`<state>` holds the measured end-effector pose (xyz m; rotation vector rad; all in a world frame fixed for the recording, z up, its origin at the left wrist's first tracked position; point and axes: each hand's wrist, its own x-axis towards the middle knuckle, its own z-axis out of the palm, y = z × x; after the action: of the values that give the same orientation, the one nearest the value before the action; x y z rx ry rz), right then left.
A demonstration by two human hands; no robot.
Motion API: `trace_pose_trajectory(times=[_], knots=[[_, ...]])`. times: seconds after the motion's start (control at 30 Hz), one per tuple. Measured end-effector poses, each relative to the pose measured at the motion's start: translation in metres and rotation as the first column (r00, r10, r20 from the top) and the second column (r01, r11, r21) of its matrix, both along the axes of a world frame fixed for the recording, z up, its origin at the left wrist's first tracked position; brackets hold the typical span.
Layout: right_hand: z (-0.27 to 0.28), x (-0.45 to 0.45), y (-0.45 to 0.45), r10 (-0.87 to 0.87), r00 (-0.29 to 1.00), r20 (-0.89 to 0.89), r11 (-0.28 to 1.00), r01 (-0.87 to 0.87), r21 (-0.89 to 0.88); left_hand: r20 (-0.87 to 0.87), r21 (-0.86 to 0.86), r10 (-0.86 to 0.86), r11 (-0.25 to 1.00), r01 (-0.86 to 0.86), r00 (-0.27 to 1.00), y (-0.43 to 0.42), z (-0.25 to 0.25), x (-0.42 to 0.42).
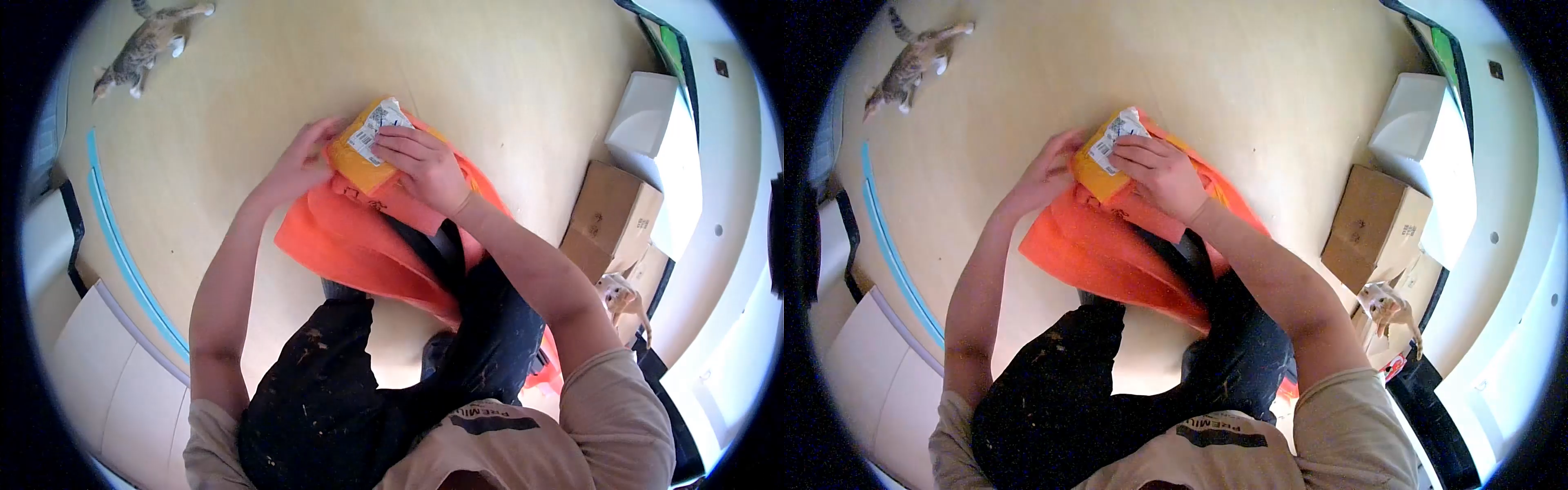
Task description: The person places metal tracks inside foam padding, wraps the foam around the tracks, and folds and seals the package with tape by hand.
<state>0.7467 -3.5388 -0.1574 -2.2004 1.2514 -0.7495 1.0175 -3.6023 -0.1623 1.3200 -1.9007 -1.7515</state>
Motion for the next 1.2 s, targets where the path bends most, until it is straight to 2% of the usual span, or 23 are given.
trace_pose_trajectory(times=[0.03,0.07,0.13,0.17,0.27,0.3,0.33,0.37,0.43,0.47,0.53,0.57,0.63,0.67,0.73,0.8,0.9,0.93,1.0,1.03,1.1,1.17,1.2], knots=[[-0.003,0.0,0.003,-0.019,1.0,0.003,0.999,0.019,-0.044,-0.136,0.541,0.3,0.821,-0.183,0.944,0.002,-0.01,0.013],[-0.001,0.0,0.006,-0.018,1.0,0.006,0.999,0.018,-0.042,-0.133,0.542,0.301,0.82,-0.185,0.944,0.001,-0.013,0.02],[0.011,-0.002,0.015,0.001,0.992,-0.126,0.999,-0.006,-0.036,0.047,0.82,0.221,0.549,-0.164,0.974,0.001,-0.019,0.037],[0.015,-0.002,0.017,0.009,0.993,-0.119,0.999,-0.013,-0.035,0.054,0.819,0.229,0.546,-0.174,0.972,0.002,-0.014,0.047],[0.021,0.0,0.021,-0.038,0.989,-0.142,0.999,0.039,0.005,0.01,0.741,0.227,0.652,-0.16,0.974,0.011,0.008,0.068],[0.013,0.001,0.023,-0.075,0.99,-0.117,0.997,0.074,-0.01,-0.01,0.353,0.142,0.927,-0.13,0.99,0.029,0.019,0.068],[0.007,0.0,0.025,-0.112,0.99,-0.09,0.994,0.11,-0.019,0.013,-0.108,0.055,0.993,-0.053,0.998,0.043,0.026,0.063],[0.005,0.002,0.023,-0.116,0.99,-0.084,0.993,0.115,-0.02,0.018,-0.11,0.05,0.993,-0.048,0.999,0.047,0.041,0.058],[0.003,0.004,0.017,-0.16,0.987,-0.028,0.984,0.162,0.078,0.307,-0.458,-0.3,0.785,0.417,0.903,0.049,0.079,0.05],[0.006,0.006,0.014,-0.159,0.987,-0.031,0.983,0.161,0.083,0.304,-0.455,-0.302,0.787,0.416,0.904,0.049,0.086,0.051],[0.021,0.015,-0.003,-0.23,0.965,-0.129,0.958,0.248,0.145,0.458,-0.473,-0.512,0.551,0.687,0.726,0.042,0.091,0.052],[0.029,0.019,-0.008,-0.264,0.956,-0.128,0.936,0.286,0.207,0.455,-0.479,-0.515,0.546,0.687,0.727,0.041,0.087,0.052],[0.023,0.019,-0.014,-0.235,0.954,-0.186,0.934,0.274,0.228,0.169,-0.372,-0.471,0.783,0.498,0.866,0.037,0.074,0.048],[0.019,0.019,-0.02,-0.195,0.952,-0.236,0.934,0.254,0.253,0.164,-0.377,-0.471,0.782,0.496,0.867,0.035,0.069,0.039],[0.018,0.016,-0.025,-0.167,0.953,-0.254,0.925,0.241,0.295,0.018,-0.563,-0.292,0.787,0.251,0.956,0.03,0.064,0.008],[0.007,0.012,-0.029,-0.141,0.95,-0.277,0.915,0.232,0.33,-0.013,-0.552,-0.327,0.79,0.265,0.945,0.008,0.059,-0.03],[-0.021,0.002,-0.027,-0.2,0.972,-0.125,0.914,0.232,0.333,0.056,-0.451,-0.219,0.865,0.22,0.974,-0.007,0.031,-0.067],[-0.016,-0.007,-0.026,-0.26,0.961,0.095,0.817,0.167,0.552,0.047,-0.448,-0.222,0.867,0.219,0.974,-0.008,0.026,-0.076],[-0.021,-0.023,-0.023,-0.357,0.887,0.293,0.693,0.041,0.719,-0.099,-0.574,-0.186,0.813,0.096,0.977,-0.014,0.018,-0.09],[-0.023,-0.03,-0.017,-0.269,0.922,0.279,0.767,0.03,0.641,-0.098,-0.573,-0.19,0.813,0.101,0.977,-0.019,0.013,-0.094],[-0.03,-0.038,-0.011,-0.191,0.946,0.26,0.83,0.015,0.557,-0.199,-0.213,-0.268,0.951,0.225,0.943,-0.029,0.002,-0.1],[-0.029,-0.043,-0.006,-0.639,0.633,0.437,0.48,-0.115,0.869,-0.131,-0.15,-0.282,0.953,0.262,0.95,-0.033,0.003,-0.107],[-0.017,-0.039,-0.004,-0.647,0.619,0.445,0.485,-0.116,0.867,-0.068,-0.096,-0.288,0.955,0.281,0.955,-0.036,0.005,-0.11]])
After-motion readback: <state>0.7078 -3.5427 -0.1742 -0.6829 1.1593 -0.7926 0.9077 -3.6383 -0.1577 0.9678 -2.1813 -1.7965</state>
